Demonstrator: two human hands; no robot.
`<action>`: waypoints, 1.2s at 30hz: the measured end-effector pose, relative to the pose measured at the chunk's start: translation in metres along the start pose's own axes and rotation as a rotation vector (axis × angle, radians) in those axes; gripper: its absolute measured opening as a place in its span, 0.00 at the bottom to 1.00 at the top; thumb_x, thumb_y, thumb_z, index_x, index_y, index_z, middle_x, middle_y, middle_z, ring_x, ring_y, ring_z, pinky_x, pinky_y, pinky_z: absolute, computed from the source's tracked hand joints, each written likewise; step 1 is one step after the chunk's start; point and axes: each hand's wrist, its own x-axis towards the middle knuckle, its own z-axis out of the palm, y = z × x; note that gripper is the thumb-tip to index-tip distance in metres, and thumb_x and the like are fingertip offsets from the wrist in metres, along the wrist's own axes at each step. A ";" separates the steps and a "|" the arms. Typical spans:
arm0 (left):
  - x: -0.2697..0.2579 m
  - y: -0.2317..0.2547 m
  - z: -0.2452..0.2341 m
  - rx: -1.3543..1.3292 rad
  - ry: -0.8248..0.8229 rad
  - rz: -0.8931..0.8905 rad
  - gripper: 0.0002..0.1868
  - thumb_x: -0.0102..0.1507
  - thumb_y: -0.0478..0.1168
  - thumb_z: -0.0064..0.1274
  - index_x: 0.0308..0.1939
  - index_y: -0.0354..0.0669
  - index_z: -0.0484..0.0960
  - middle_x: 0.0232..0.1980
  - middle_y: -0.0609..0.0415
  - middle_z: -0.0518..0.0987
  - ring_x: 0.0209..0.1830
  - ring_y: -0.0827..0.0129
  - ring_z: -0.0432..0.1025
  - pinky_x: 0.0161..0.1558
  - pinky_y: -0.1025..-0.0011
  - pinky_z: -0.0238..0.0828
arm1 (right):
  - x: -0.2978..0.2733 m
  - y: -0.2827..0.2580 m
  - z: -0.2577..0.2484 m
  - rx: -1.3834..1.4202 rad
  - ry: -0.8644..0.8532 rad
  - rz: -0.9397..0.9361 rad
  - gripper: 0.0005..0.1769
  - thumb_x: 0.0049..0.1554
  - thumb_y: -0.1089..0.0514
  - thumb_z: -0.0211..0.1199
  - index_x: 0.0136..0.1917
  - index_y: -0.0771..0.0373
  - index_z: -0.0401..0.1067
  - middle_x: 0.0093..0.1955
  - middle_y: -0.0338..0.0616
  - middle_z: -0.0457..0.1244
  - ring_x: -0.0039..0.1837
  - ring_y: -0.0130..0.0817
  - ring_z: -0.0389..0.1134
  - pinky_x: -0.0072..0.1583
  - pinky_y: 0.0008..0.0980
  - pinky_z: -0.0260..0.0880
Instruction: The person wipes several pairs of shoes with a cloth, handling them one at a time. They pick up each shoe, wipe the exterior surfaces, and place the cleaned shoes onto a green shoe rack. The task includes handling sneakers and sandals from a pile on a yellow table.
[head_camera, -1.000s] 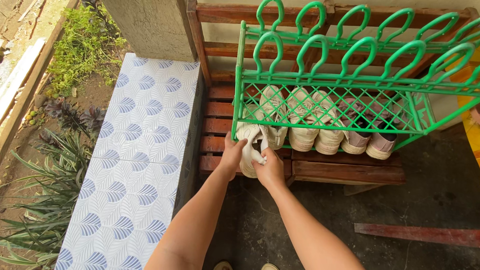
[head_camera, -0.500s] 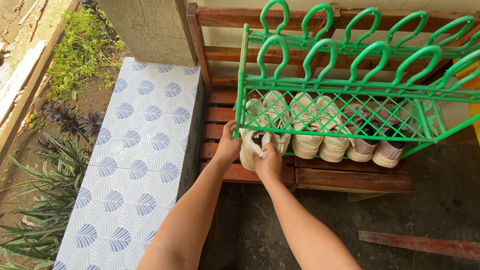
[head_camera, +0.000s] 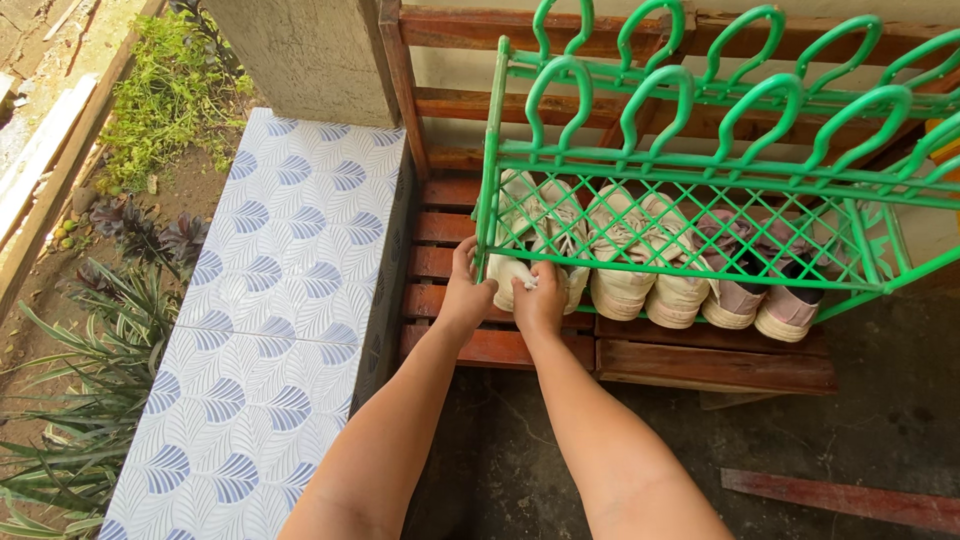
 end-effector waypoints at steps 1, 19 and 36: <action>0.000 0.001 0.001 0.003 0.007 -0.012 0.44 0.56 0.20 0.42 0.74 0.52 0.54 0.79 0.49 0.58 0.80 0.58 0.53 0.68 0.64 0.61 | -0.001 0.001 -0.001 0.022 0.000 -0.019 0.21 0.46 0.62 0.76 0.46 0.64 0.66 0.51 0.56 0.64 0.53 0.57 0.66 0.54 0.49 0.67; -0.007 0.004 0.007 -0.041 0.022 -0.035 0.44 0.57 0.22 0.44 0.75 0.53 0.53 0.73 0.45 0.67 0.68 0.60 0.67 0.61 0.66 0.70 | -0.019 -0.032 -0.007 0.475 -0.116 0.667 0.18 0.58 0.56 0.66 0.58 0.69 0.71 0.44 0.44 0.69 0.38 0.30 0.67 0.41 0.32 0.70; -0.007 0.014 0.005 0.070 0.003 -0.059 0.45 0.58 0.24 0.47 0.76 0.56 0.51 0.76 0.47 0.63 0.73 0.61 0.63 0.65 0.65 0.63 | -0.005 -0.007 0.015 0.701 -0.067 0.758 0.12 0.61 0.62 0.62 0.56 0.69 0.77 0.41 0.44 0.66 0.36 0.32 0.61 0.40 0.34 0.64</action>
